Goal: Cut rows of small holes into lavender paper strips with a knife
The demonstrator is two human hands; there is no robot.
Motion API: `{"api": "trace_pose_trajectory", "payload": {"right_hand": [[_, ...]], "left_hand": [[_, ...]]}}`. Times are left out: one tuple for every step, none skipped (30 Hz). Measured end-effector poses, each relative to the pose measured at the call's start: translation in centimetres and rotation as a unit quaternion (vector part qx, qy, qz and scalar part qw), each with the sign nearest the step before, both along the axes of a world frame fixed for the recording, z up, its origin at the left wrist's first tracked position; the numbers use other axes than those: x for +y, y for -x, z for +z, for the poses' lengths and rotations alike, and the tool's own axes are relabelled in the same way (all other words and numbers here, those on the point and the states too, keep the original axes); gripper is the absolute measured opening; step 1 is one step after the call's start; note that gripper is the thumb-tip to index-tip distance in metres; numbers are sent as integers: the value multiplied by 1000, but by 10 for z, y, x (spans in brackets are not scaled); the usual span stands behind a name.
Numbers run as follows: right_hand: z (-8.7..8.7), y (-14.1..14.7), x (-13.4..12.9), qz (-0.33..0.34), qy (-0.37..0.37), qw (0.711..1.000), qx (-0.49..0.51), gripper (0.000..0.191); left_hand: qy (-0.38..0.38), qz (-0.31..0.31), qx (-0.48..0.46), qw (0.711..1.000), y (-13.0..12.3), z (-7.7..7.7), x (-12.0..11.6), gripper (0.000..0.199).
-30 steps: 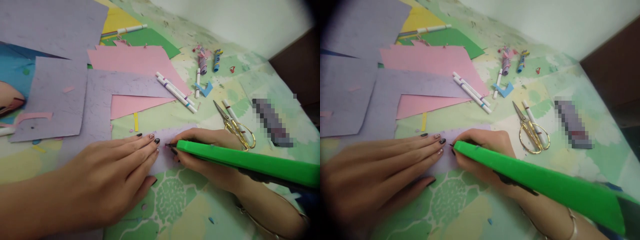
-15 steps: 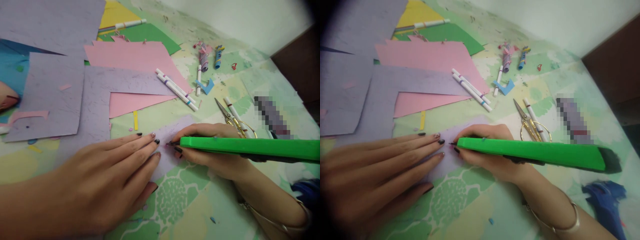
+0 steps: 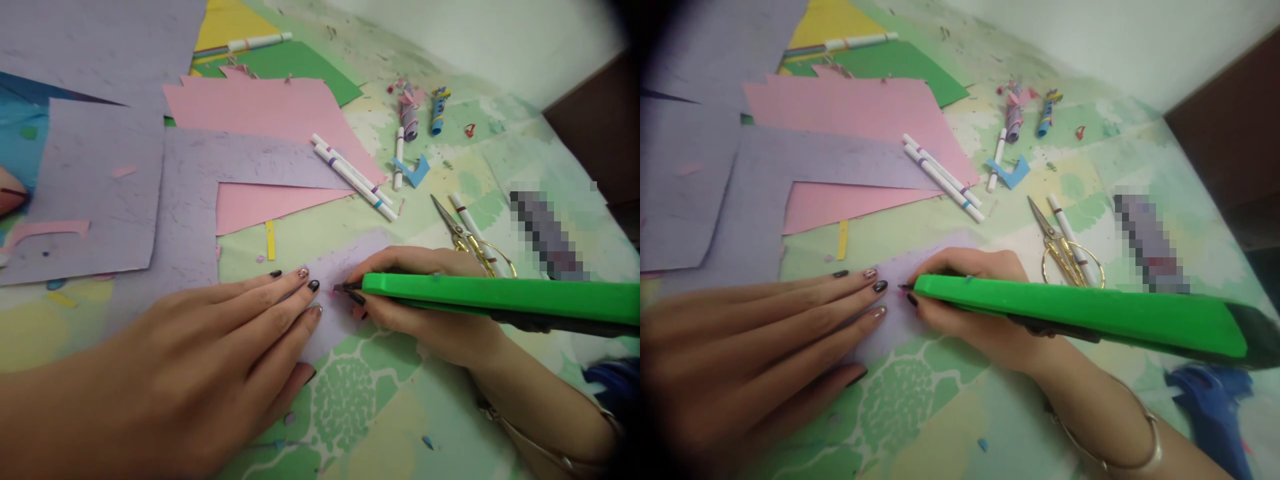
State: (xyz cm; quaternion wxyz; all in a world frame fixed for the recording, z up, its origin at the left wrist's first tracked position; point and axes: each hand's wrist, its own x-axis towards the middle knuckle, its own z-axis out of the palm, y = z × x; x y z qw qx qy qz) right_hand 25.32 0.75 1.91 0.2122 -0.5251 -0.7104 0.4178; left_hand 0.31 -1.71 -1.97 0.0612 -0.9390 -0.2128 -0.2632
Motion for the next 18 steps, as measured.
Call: {"api": "trace_pose_trajectory", "payload": {"right_hand": [[-1,1,-1,-7,-6,1000,1,6],[-1,2,-2,-12,-13,1000,2,7],[-1,4,-3,-15,-23,1000,3,7],[0,6,-3,-18,-33,999,4,7],[1,8,-4,-20,-43,999,5,7],[2,10,-4,-23,-51,998,5,8],[4,13,-4,-25,-58,998,1,8],[5,15,-5,-26,-64,998,-6,8],[7,16,-5,-27,-70,997,-15,9],[8,17,-5,-27,-76,996,-22,9],[8,17,-5,-28,-82,996,-25,9],[8,17,-5,-28,-86,996,-25,9],[7,15,-5,-24,-87,996,-20,10],[6,14,-4,-19,-87,996,-15,10],[5,11,-4,-11,-84,996,-12,10],[3,9,-3,0,-84,996,-9,10],[3,7,-3,11,-84,996,-8,10],[2,5,-3,22,-85,996,-8,10]], "left_hand": [[3,-2,2,1000,1,0,0,39],[6,-3,3,1000,1,0,-1,39],[8,-2,4,1000,2,-1,-1,40],[7,-2,3,1000,2,-1,-2,41],[4,-1,3,1000,2,-1,-2,41],[1,1,4,1000,2,-2,-2,41],[-2,1,4,1000,2,-2,-2,41],[-4,1,1,1000,1,-1,-2,40],[-5,0,-1,1000,0,-1,-2,39],[-8,0,-3,1000,0,-1,-1,39],[-11,1,-3,1000,-1,0,-1,39],[-16,1,-3,1000,-2,0,0,39],[-21,2,-2,1000,-2,1,0,39],[-22,3,0,1000,-2,2,0,39],[-20,3,0,1000,-2,2,0,40],[-16,2,0,1000,-1,2,0,41],[-11,-1,2,1000,1,2,-1,42],[-5,-7,5,1000,3,2,-2,43]]}}
